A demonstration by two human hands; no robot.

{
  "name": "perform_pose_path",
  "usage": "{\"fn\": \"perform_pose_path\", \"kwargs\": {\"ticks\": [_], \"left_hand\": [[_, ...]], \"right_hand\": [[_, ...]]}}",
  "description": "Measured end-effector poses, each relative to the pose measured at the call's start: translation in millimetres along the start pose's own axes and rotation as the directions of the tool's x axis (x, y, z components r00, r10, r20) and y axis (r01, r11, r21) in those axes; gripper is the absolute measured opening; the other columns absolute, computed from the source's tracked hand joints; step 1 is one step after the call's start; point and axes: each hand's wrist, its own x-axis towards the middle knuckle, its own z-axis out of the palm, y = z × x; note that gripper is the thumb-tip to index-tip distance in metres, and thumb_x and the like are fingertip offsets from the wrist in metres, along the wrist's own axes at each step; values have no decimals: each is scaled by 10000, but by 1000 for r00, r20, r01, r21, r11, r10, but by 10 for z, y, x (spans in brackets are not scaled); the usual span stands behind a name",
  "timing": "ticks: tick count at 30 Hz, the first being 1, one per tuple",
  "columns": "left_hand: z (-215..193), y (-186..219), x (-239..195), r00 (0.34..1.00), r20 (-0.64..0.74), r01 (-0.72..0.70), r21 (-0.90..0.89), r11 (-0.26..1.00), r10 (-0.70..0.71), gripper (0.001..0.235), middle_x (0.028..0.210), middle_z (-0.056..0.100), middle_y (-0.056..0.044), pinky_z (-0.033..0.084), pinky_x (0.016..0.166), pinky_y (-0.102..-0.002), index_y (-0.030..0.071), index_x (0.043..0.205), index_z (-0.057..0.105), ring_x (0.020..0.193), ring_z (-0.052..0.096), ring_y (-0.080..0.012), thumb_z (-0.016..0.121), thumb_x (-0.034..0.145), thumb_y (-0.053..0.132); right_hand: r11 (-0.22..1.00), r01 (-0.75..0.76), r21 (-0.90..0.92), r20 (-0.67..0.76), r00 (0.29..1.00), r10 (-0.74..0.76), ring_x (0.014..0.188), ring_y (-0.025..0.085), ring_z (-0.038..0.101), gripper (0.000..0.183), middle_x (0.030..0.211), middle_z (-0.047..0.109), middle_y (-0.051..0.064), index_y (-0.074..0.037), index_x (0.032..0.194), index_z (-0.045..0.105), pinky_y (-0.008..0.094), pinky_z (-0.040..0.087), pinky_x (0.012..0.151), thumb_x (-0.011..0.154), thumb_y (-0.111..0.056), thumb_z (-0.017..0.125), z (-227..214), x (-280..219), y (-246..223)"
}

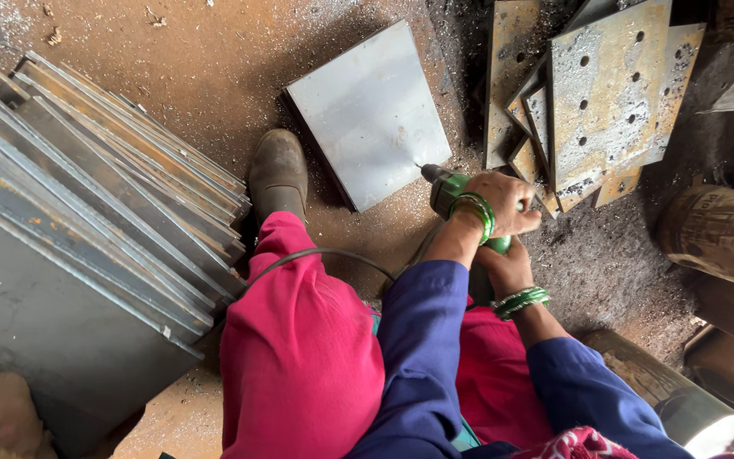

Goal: The person uses a drill to make holes in metal plates while sitting on the floor, handling the plates one by one and stacking them.

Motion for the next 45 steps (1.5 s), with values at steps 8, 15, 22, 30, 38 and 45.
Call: {"fn": "perform_pose_path", "kwargs": {"ticks": [8,15,22,30,38,45], "left_hand": [[-38,96,-297,909,-316,272,-45,961,-272,409,1032,744,-27,171,1172,-604,212,945,757,1072,649,-265,757,722,555],[95,-126,-211,971,-195,139,5,990,-136,354,1062,755,25,235,1175,-561,231,919,772,1121,642,-205,728,681,488],[-193,-99,-139,965,-113,224,-118,967,-237,348,969,772,2,353,1156,-489,231,931,772,972,709,-193,673,751,512],[-289,276,24,950,12,311,-76,947,-311,404,995,786,-43,379,1163,-515,188,1055,765,973,741,-207,561,882,490],[-309,284,24,942,-106,307,-114,945,-318,511,1191,745,-82,248,1207,-583,169,1202,733,1180,669,-264,625,778,434],[-316,285,-13,941,-83,316,-127,940,-327,481,1180,756,-72,215,1243,-585,175,1173,754,1191,670,-254,617,784,421]], "right_hand": [[939,234,-253,46,972,-230,1037,175,701,592,1132,724,127,57,1304,510,329,555,871,853,-212,783,98,246,270],[997,27,70,66,997,-31,955,210,719,677,1117,712,116,22,1338,508,337,594,813,744,-113,801,99,145,216],[997,-66,-34,26,997,67,849,230,723,522,1037,724,128,34,1237,599,344,613,765,749,-62,757,173,98,-269],[988,-55,146,142,989,34,807,214,733,360,984,734,122,44,1147,633,341,612,723,798,-9,706,-195,179,-344],[984,-62,166,228,973,23,814,198,731,236,968,745,130,69,1059,675,346,603,736,857,-48,713,-339,275,-202],[977,-74,199,245,969,24,825,195,740,234,981,750,128,59,1056,679,341,611,747,849,-44,714,-298,215,-232]]}}
